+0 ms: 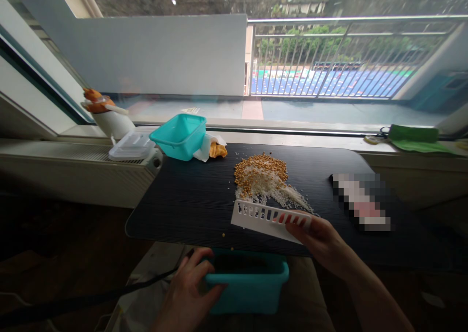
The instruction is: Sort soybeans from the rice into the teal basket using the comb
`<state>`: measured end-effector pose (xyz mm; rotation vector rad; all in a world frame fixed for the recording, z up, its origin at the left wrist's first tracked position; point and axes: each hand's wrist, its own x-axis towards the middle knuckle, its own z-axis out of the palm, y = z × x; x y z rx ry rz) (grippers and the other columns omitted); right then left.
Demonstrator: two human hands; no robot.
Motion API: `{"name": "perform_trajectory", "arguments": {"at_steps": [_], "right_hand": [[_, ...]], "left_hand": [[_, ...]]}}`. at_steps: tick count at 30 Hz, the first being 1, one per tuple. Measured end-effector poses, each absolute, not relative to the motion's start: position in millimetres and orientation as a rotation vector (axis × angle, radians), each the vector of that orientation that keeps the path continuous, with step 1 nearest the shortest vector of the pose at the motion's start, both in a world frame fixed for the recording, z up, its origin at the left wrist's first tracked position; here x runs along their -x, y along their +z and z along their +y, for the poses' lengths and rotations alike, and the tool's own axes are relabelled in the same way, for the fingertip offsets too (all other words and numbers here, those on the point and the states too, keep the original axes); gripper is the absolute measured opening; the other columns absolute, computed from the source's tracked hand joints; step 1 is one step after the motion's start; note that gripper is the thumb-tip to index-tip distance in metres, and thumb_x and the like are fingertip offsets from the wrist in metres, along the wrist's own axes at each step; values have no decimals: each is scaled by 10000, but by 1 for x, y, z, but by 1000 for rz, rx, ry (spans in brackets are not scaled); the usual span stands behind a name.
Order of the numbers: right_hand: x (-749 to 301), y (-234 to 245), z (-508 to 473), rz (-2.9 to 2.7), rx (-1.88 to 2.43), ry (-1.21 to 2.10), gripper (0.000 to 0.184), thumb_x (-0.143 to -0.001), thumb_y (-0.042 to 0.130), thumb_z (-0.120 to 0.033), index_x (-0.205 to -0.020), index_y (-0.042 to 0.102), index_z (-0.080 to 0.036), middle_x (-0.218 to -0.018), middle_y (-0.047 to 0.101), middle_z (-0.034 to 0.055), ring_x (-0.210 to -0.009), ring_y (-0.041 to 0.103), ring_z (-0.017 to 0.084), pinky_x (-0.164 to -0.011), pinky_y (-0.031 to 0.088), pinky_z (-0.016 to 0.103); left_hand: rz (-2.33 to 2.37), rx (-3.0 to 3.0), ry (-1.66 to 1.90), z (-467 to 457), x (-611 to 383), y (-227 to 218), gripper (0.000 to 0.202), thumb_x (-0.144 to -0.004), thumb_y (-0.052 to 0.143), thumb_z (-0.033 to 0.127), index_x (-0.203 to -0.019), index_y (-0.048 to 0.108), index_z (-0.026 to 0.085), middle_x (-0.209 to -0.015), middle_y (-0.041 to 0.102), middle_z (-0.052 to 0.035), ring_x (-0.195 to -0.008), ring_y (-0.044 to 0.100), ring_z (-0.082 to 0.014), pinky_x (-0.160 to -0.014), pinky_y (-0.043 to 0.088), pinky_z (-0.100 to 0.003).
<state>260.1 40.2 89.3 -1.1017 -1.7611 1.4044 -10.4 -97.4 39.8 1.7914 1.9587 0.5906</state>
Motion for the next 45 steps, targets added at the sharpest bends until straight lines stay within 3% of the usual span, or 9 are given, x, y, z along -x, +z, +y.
{"name": "perform_trajectory", "arguments": {"at_steps": [10,15,23,30,39,45], "right_hand": [[-209,71,20,-1845,1024,1416,311,-922,539,-374,-1067,714,-161,-912,738,63,-783,647,201,-692,504,276],[-198,89,15,-2010,941,1496,270,-935,527,-333,-1023,723,-170,-848,729,38,-754,638,180,-665,489,247],[-244,81,14,-1727,1206,1271,289,-886,596,-411,-1028,735,-202,-981,771,55,-879,699,235,-771,537,284],[-290,66,36,-1347,1467,954,457,-743,710,-545,-1017,766,-184,-997,782,93,-982,700,338,-916,529,444],[-235,73,33,-1316,1182,1405,422,-784,706,-499,-1012,757,-147,-944,789,100,-881,729,322,-779,589,419],[-257,63,43,-1345,1260,1262,430,-756,726,-513,-1004,764,-163,-978,785,96,-949,713,332,-851,565,424]], "left_hand": [[2044,-1838,618,-102,51,41,141,-731,686,300,-622,649,218,-1055,704,-61,-857,712,-232,-742,571,-313],[2108,-1885,702,-113,77,38,159,-733,689,367,-648,659,235,-1013,708,-44,-896,700,-236,-749,563,-285],[2023,-1826,638,-108,42,45,115,-730,698,264,-646,630,225,-1068,688,-51,-941,678,-247,-791,554,-336],[1972,-1787,553,-97,14,42,71,-722,689,219,-679,632,219,-1091,683,-54,-950,668,-256,-822,545,-376],[1908,-1818,532,-91,-3,45,94,-697,710,187,-662,630,221,-1110,689,-47,-986,675,-264,-823,552,-347],[1896,-1834,509,-92,-5,47,104,-684,687,134,-678,621,215,-1097,685,-47,-948,672,-246,-819,544,-336]]}}
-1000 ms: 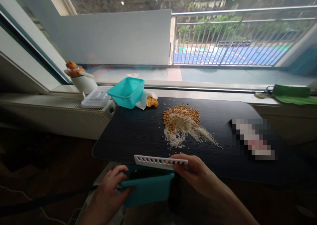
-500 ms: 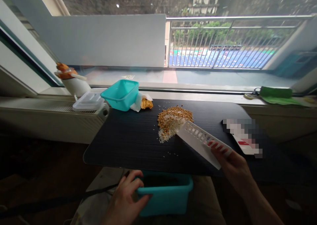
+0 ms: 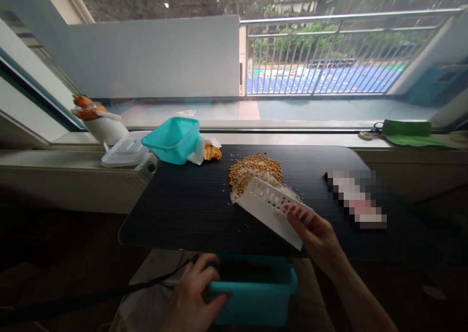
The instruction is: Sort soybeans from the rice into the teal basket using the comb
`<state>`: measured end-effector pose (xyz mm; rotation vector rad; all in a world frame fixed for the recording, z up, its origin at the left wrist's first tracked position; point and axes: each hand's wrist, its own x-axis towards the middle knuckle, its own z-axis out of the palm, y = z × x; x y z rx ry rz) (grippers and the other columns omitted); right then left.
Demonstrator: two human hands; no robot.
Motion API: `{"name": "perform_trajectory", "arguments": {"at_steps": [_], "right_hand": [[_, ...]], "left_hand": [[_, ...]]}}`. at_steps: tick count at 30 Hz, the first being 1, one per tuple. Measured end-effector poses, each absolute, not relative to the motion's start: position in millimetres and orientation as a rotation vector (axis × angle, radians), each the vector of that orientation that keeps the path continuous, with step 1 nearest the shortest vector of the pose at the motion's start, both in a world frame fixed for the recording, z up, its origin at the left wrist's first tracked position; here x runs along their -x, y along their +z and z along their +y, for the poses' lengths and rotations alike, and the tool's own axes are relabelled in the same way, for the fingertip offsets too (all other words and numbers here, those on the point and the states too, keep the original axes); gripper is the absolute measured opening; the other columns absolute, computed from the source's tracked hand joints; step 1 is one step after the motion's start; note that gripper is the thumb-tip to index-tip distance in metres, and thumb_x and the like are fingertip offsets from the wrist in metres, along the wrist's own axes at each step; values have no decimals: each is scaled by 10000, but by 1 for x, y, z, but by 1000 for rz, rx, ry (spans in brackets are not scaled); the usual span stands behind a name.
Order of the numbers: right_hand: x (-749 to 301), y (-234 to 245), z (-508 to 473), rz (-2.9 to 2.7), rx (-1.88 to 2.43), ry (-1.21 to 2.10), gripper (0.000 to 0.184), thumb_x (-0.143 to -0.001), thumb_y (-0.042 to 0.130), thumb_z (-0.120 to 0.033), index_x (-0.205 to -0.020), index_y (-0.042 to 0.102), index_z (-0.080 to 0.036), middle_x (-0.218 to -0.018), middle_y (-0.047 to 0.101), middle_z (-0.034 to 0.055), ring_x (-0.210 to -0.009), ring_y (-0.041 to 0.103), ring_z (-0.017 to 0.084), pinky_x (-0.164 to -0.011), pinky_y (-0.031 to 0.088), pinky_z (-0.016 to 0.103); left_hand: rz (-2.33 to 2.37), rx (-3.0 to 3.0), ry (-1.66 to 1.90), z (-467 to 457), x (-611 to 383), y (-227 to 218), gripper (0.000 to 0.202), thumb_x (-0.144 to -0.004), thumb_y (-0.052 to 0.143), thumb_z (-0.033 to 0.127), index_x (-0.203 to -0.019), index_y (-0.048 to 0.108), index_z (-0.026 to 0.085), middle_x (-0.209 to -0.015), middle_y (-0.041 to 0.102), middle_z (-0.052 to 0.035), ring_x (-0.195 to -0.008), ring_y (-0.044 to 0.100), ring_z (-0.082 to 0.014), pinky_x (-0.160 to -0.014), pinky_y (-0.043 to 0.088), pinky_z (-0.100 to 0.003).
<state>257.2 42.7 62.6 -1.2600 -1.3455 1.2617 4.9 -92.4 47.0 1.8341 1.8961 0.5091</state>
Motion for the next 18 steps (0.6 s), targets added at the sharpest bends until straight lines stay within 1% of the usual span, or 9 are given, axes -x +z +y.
{"name": "perform_trajectory", "arguments": {"at_steps": [3,6,11,15,18], "right_hand": [[-280,64,49,-1297,1360,1096,445,-733,737,-530,-999,766,-175,-986,783,94,-974,705,335,-902,539,452],[-290,68,53,-1243,1412,1019,443,-730,742,-528,-999,763,-177,-952,787,94,-936,717,326,-877,553,459],[-284,71,60,-1299,1341,1049,407,-750,727,-517,-989,770,-190,-944,789,83,-932,716,323,-840,570,443],[-278,70,65,-1402,1280,1100,423,-753,718,-530,-986,774,-182,-895,792,78,-865,726,305,-777,587,419],[-277,73,62,-1393,1280,1162,431,-752,725,-521,-1010,769,-179,-934,790,83,-885,726,307,-789,586,415]], "left_hand": [[1891,-1822,495,-91,-6,48,89,-704,677,149,-690,618,215,-1106,678,-44,-935,670,-238,-812,541,-336],[1895,-1817,492,-90,-7,47,82,-719,671,161,-689,615,214,-1109,677,-42,-930,674,-234,-812,540,-334],[1896,-1851,509,-89,-6,45,88,-707,686,166,-678,620,216,-1106,684,-45,-953,678,-241,-815,543,-331],[1915,-1865,511,-90,-6,45,93,-699,690,163,-673,623,221,-1116,688,-41,-940,687,-240,-787,554,-314],[1913,-1870,517,-90,-6,45,97,-703,687,164,-667,619,222,-1115,687,-40,-940,686,-239,-790,552,-313]]}}
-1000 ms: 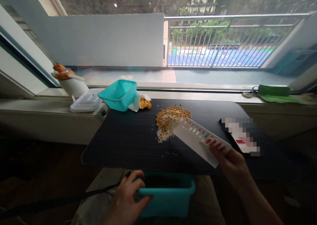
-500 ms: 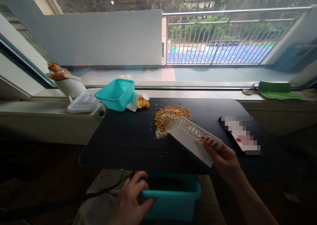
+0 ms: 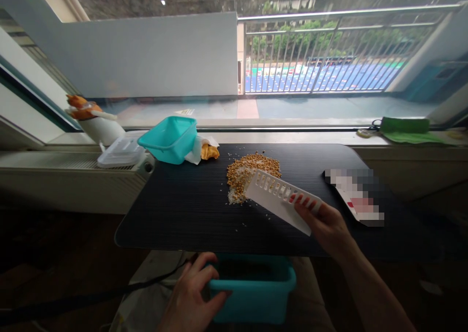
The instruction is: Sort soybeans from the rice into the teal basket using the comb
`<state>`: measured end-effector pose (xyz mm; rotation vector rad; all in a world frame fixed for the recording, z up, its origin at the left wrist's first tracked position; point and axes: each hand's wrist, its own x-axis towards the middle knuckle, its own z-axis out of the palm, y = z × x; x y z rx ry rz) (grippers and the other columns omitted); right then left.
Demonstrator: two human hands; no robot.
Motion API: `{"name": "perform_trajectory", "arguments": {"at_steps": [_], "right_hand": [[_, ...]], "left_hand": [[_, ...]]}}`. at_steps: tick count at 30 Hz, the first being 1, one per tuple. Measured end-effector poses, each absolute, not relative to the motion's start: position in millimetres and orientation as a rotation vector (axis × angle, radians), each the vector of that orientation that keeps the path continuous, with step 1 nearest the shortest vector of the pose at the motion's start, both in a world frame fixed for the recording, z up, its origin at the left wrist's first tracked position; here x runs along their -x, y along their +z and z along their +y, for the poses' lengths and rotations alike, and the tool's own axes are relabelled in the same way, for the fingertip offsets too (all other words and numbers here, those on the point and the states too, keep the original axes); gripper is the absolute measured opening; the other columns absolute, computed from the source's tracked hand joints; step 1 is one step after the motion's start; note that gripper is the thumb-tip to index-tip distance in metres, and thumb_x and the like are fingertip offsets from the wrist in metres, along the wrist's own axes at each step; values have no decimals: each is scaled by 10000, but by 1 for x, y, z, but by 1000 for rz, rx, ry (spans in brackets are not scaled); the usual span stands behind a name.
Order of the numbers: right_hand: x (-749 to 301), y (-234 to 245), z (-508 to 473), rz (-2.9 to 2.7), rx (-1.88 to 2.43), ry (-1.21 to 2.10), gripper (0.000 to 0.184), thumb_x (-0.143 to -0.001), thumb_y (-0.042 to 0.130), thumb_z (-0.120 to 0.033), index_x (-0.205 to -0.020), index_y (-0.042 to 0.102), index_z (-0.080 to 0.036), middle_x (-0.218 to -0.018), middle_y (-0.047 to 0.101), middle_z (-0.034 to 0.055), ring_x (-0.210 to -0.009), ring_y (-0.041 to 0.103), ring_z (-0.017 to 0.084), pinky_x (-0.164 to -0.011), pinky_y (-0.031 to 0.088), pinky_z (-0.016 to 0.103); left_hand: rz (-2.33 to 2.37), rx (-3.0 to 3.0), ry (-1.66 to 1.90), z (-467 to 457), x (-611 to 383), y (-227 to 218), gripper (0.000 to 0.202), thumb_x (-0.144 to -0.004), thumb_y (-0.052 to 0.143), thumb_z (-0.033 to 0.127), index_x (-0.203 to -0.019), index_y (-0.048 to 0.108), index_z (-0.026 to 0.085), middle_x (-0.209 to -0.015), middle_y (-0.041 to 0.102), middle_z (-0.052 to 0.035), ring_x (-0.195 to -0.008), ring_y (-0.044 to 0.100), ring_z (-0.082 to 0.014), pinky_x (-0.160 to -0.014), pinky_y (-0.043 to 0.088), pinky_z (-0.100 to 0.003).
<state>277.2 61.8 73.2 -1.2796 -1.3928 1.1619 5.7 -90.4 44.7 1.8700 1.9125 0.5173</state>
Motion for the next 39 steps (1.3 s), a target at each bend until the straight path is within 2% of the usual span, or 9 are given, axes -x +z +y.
{"name": "perform_trajectory", "arguments": {"at_steps": [5,10,19,26,33,36,39], "right_hand": [[-278,77,56,-1342,1296,1132,418,-758,722,-522,-1008,769,-190,-968,785,81,-934,714,305,-846,565,416],[-277,74,60,-1383,1291,1186,420,-760,719,-518,-1007,767,-181,-938,787,79,-888,723,299,-826,572,427],[-285,85,46,-1392,1297,1177,403,-766,717,-515,-1004,770,-194,-993,781,85,-963,706,319,-876,559,427],[-286,82,39,-1567,1180,1421,303,-832,679,-433,-1028,760,-217,-999,780,67,-938,711,276,-820,569,345],[-280,88,24,-1744,1109,1544,266,-870,626,-417,-995,760,-224,-956,780,50,-866,711,243,-763,565,292],[-279,92,20,-1740,1116,1538,246,-873,624,-406,-977,764,-232,-949,783,40,-860,712,235,-755,561,272],[-274,90,18,-1726,1113,1530,266,-876,619,-417,-1003,763,-233,-960,785,36,-864,719,243,-751,569,279]], "left_hand": [[1889,-1848,521,-90,-6,45,99,-714,680,169,-668,608,220,-1088,682,-38,-941,682,-236,-815,537,-334],[1893,-1827,535,-89,-7,47,95,-707,681,164,-663,617,218,-1084,686,-41,-931,681,-238,-804,537,-339],[1895,-1784,520,-90,-8,46,87,-717,678,170,-675,617,215,-1111,672,-51,-958,665,-251,-832,533,-364],[1884,-1771,503,-89,-7,47,105,-731,678,177,-676,599,220,-1128,662,-45,-998,660,-252,-859,513,-376],[1881,-1767,516,-93,-6,49,100,-736,667,161,-687,598,215,-1111,664,-45,-1016,655,-254,-881,507,-387],[1884,-1781,524,-92,-5,48,96,-738,671,167,-694,598,213,-1106,664,-45,-994,660,-251,-845,518,-369],[1894,-1774,531,-93,-4,45,82,-735,682,187,-702,613,217,-1136,661,-46,-1029,656,-259,-877,512,-381]]}}
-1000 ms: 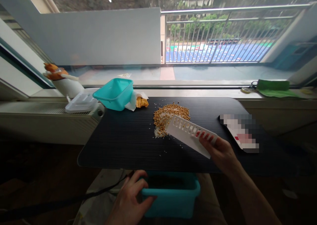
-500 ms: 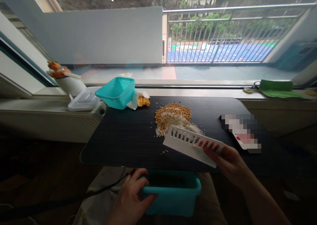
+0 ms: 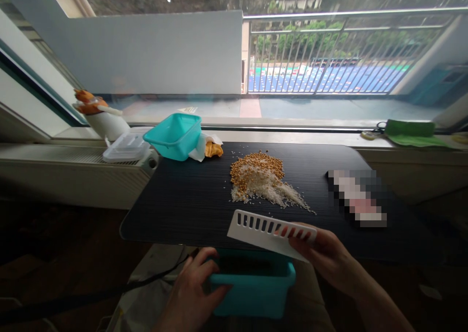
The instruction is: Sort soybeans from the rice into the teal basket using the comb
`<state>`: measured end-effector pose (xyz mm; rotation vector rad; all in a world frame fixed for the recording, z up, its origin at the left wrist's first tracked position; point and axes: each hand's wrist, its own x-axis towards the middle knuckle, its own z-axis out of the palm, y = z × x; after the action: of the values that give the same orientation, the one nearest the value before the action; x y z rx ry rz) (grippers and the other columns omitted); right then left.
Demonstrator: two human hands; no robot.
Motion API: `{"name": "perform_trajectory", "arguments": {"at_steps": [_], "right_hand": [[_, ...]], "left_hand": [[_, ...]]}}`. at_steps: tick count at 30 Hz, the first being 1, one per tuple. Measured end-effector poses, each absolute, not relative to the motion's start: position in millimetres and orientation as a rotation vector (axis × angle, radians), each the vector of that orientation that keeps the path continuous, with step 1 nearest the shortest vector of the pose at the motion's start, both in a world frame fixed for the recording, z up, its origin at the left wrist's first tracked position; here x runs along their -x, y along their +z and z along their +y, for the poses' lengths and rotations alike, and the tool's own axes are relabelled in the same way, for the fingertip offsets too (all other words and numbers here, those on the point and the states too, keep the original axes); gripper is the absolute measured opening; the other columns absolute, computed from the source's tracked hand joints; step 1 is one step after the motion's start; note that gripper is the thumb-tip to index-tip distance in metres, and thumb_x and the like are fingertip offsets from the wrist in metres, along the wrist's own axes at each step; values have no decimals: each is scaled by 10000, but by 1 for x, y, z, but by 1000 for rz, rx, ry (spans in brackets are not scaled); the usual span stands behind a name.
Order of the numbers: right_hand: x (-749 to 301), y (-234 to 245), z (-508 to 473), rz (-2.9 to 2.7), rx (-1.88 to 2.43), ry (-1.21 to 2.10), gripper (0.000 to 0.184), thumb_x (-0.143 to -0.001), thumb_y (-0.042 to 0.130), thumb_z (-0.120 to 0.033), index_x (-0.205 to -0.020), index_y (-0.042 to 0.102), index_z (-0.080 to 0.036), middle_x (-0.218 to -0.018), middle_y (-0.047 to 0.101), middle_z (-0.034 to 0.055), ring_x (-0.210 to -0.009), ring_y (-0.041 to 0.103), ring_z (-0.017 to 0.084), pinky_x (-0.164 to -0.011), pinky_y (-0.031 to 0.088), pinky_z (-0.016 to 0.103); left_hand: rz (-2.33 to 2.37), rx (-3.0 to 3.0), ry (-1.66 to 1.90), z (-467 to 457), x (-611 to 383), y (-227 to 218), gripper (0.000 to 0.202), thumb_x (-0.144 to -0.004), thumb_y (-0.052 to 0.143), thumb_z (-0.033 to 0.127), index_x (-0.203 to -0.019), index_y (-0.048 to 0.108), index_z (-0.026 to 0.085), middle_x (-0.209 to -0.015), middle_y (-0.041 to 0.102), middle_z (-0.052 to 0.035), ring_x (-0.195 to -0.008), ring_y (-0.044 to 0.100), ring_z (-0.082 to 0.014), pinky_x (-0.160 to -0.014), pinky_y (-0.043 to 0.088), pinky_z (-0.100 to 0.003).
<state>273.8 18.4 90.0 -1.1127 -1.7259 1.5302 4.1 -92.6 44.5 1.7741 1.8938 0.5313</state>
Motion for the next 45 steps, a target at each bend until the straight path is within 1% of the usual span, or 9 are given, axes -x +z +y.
{"name": "perform_trajectory", "arguments": {"at_steps": [4,8,11,20,27,32,36,42,45], "right_hand": [[-279,77,20,-1645,1169,1504,328,-847,645,-461,-1041,762,-223,-1010,783,51,-932,719,285,-813,575,343],[-301,66,27,-1404,1373,1169,379,-782,705,-503,-1026,768,-221,-1060,770,69,-1053,672,340,-964,499,455],[-306,65,38,-1406,1383,1083,406,-768,711,-520,-1029,771,-215,-1040,774,82,-1041,675,355,-964,495,489],[-280,72,65,-1510,1234,1206,425,-763,708,-540,-1028,763,-213,-977,784,77,-932,710,311,-832,562,419],[-288,74,59,-1462,1262,1150,356,-782,705,-513,-1005,758,-241,-957,782,58,-902,705,264,-795,554,348],[-286,71,60,-1588,1181,1250,330,-823,678,-476,-1034,746,-233,-998,772,60,-938,696,253,-802,550,317],[-284,77,51,-1698,1141,1323,294,-854,647,-455,-1005,748,-224,-952,769,52,-888,694,228,-769,546,282],[-290,88,37,-1822,1089,1493,269,-890,607,-428,-1010,738,-226,-970,764,52,-861,699,219,-753,552,281],[-292,86,40,-1748,1125,1403,275,-875,627,-429,-1021,738,-225,-991,767,59,-900,701,237,-783,552,301]], "left_hand": [[1900,-1793,524,-93,-3,44,96,-719,677,162,-679,607,214,-1115,669,-44,-1021,657,-262,-868,516,-377],[1891,-1787,485,-91,-5,49,98,-712,665,137,-686,604,209,-1115,664,-44,-992,656,-257,-878,516,-385],[1891,-1774,475,-91,-5,50,86,-726,668,156,-695,609,210,-1135,657,-43,-993,654,-257,-883,515,-393],[1894,-1804,492,-92,-4,46,78,-732,664,169,-690,611,209,-1127,663,-52,-1018,655,-266,-868,524,-390],[1894,-1811,510,-91,-2,45,84,-733,675,178,-695,608,214,-1121,666,-50,-1017,662,-264,-863,525,-390],[1911,-1804,516,-92,-1,44,93,-726,683,173,-684,613,217,-1123,669,-48,-1033,657,-267,-884,523,-392],[1916,-1811,540,-94,-1,44,108,-718,698,167,-680,609,215,-1117,671,-54,-1029,659,-263,-872,528,-381],[1899,-1876,558,-94,-1,47,106,-728,692,167,-681,605,207,-1064,678,-64,-966,679,-248,-834,555,-391],[1880,-1953,538,-99,3,47,110,-705,694,150,-667,608,207,-1018,687,-59,-946,690,-244,-883,554,-425]]}}
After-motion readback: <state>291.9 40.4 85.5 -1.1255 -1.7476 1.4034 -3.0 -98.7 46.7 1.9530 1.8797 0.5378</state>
